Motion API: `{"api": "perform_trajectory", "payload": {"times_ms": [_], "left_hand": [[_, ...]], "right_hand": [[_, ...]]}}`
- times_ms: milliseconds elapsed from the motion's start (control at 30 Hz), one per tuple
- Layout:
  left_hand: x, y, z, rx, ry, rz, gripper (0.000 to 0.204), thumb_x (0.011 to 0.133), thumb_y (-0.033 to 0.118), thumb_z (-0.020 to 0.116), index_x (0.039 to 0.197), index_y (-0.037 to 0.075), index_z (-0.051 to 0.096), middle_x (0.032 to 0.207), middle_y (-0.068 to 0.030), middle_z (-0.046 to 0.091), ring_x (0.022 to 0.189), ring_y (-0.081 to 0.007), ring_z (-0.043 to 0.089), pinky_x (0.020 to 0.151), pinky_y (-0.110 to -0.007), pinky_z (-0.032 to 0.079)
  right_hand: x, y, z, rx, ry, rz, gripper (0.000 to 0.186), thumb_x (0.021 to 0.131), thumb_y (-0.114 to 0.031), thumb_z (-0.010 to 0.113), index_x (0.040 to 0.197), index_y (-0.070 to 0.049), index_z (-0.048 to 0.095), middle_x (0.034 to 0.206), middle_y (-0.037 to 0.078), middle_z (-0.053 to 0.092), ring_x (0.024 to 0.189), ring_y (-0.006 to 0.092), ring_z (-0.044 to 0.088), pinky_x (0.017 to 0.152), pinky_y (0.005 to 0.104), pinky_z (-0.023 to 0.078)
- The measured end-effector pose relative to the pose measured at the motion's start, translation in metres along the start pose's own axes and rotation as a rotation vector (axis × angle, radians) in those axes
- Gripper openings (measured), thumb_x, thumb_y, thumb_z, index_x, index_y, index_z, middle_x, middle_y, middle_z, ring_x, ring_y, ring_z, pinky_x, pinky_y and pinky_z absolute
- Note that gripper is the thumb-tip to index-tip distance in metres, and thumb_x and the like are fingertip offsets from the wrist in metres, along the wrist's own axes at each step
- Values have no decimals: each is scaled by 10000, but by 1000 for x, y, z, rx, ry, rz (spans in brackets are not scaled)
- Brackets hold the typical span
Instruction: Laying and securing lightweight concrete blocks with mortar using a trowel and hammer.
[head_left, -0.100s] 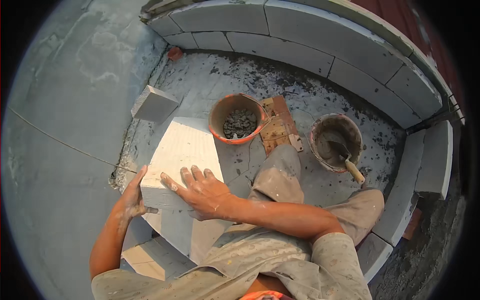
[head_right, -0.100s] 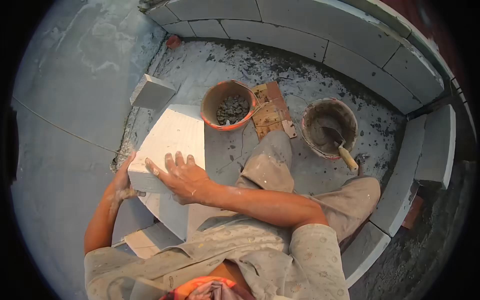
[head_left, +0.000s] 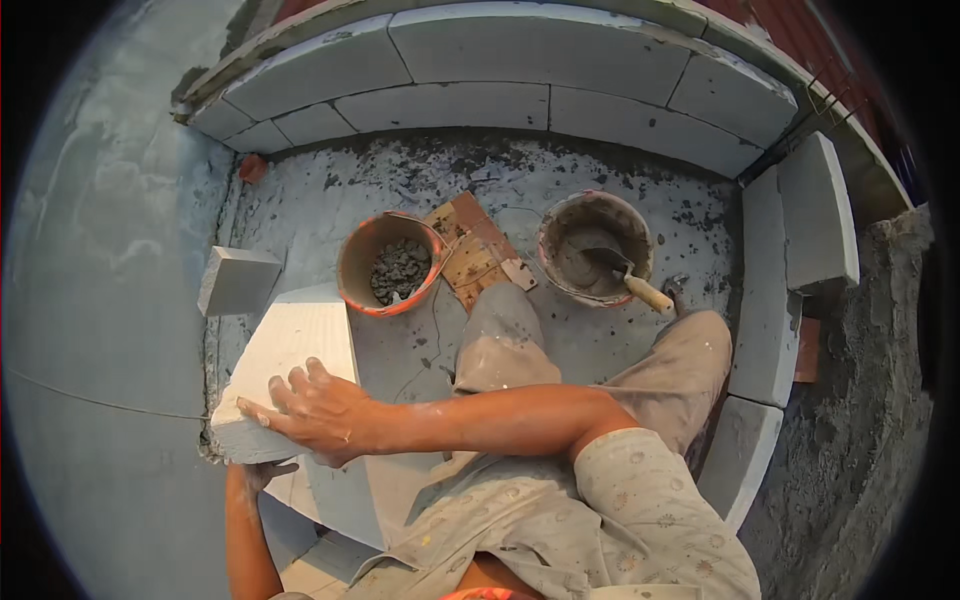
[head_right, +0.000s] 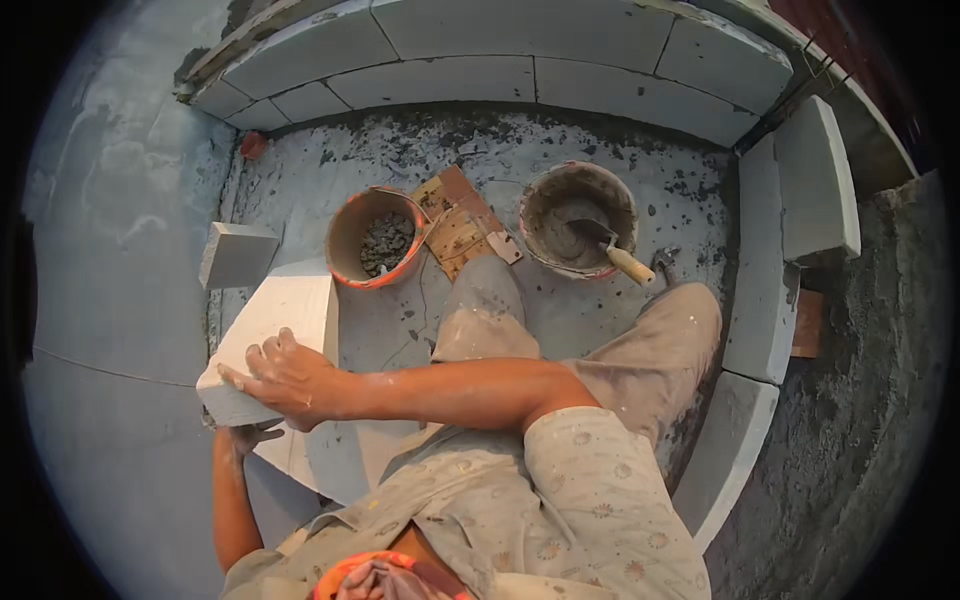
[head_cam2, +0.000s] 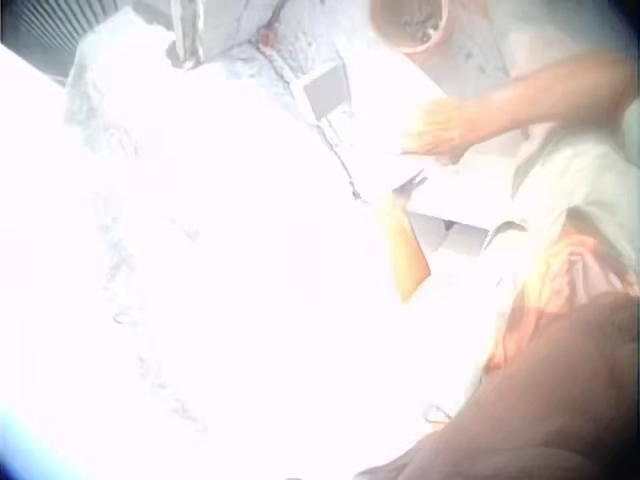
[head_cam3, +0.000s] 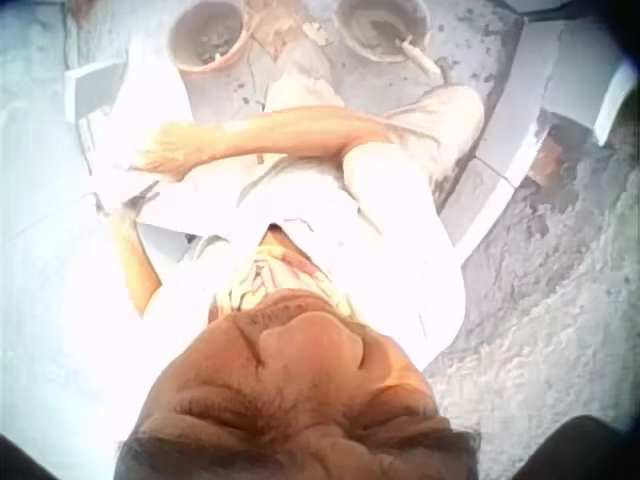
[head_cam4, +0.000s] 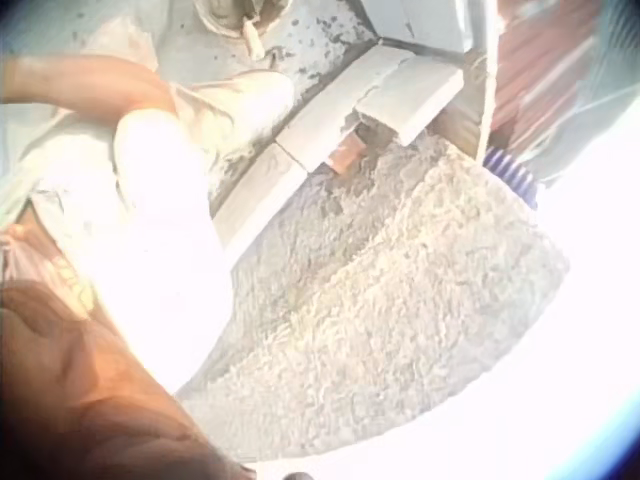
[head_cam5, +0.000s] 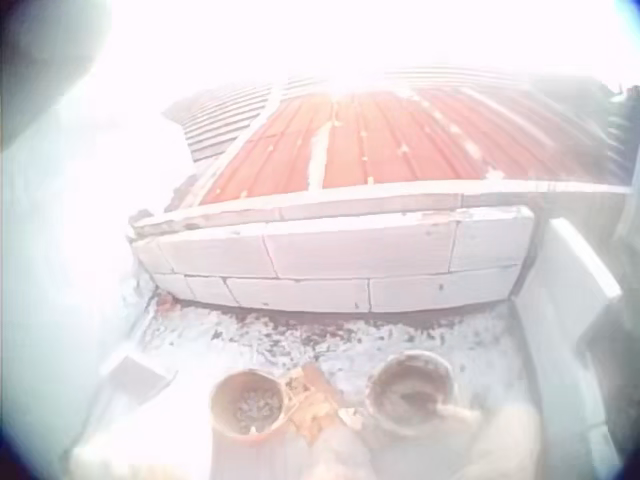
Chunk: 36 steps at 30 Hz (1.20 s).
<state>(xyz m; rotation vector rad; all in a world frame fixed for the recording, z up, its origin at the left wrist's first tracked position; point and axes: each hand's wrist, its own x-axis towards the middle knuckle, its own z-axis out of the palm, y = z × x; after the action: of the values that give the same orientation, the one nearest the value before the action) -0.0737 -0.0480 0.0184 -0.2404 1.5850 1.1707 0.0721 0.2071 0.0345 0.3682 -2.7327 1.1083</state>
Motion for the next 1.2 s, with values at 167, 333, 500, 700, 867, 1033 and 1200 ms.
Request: {"api": "perform_trajectory", "payload": {"times_ms": [167,333,500,700,867,1033,1200], "left_hand": [[121,-38,77,511,631,1296,461,990,330,441,1419,188,349,1281,-120,522,1150,-275,544,983,-448,483],[147,-8,107,337,402,1350,496,987,374,421,1428,169,324,1320,-119,485,1191,-274,503,1013,-440,442],[162,8,148,170,236,1338,536,984,417,401,1438,150,300,1358,-119,448,1233,-272,462,1044,-433,401],[102,-12,87,-35,381,1266,591,980,470,377,1450,128,271,1404,-118,403,1282,-271,413,1081,-424,352],[61,-49,61,-262,494,1220,639,977,514,357,1459,109,247,1443,-118,366,1323,-270,373,1112,-417,312],[16,-36,56,-451,456,1255,734,957,593,290,1450,50,254,1450,-145,368,1339,-276,367,1133,-422,285],[1,-7,77,16,-52,1329,991,863,769,203,1420,-42,322,1425,-224,408,1339,-324,385,1114,-451,301]], "right_hand": [[10,-21,37,-139,336,59,550,833,-174,516,1373,-100,441,989,227,562,838,361,593,724,499,486],[-14,-1,69,-292,428,-263,504,765,-249,594,1246,-111,532,905,196,580,762,314,595,616,420,460],[-41,1,49,-305,278,-312,451,738,-242,613,1166,-106,573,845,150,585,742,297,606,646,428,461],[-65,-27,-1,-150,304,-343,598,656,-227,704,1229,-124,564,845,124,588,751,279,618,654,410,471],[-39,-32,-31,-148,63,-221,903,508,-196,798,1347,-83,483,1005,161,597,850,284,633,665,363,493],[-15,-27,-34,-118,191,-236,930,477,-209,812,1336,-52,493,978,150,606,845,292,638,667,362,505],[-63,-21,-39,-96,79,-164,882,535,-203,791,1357,-105,487,1041,166,592,883,306,633,720,355,508]]}}
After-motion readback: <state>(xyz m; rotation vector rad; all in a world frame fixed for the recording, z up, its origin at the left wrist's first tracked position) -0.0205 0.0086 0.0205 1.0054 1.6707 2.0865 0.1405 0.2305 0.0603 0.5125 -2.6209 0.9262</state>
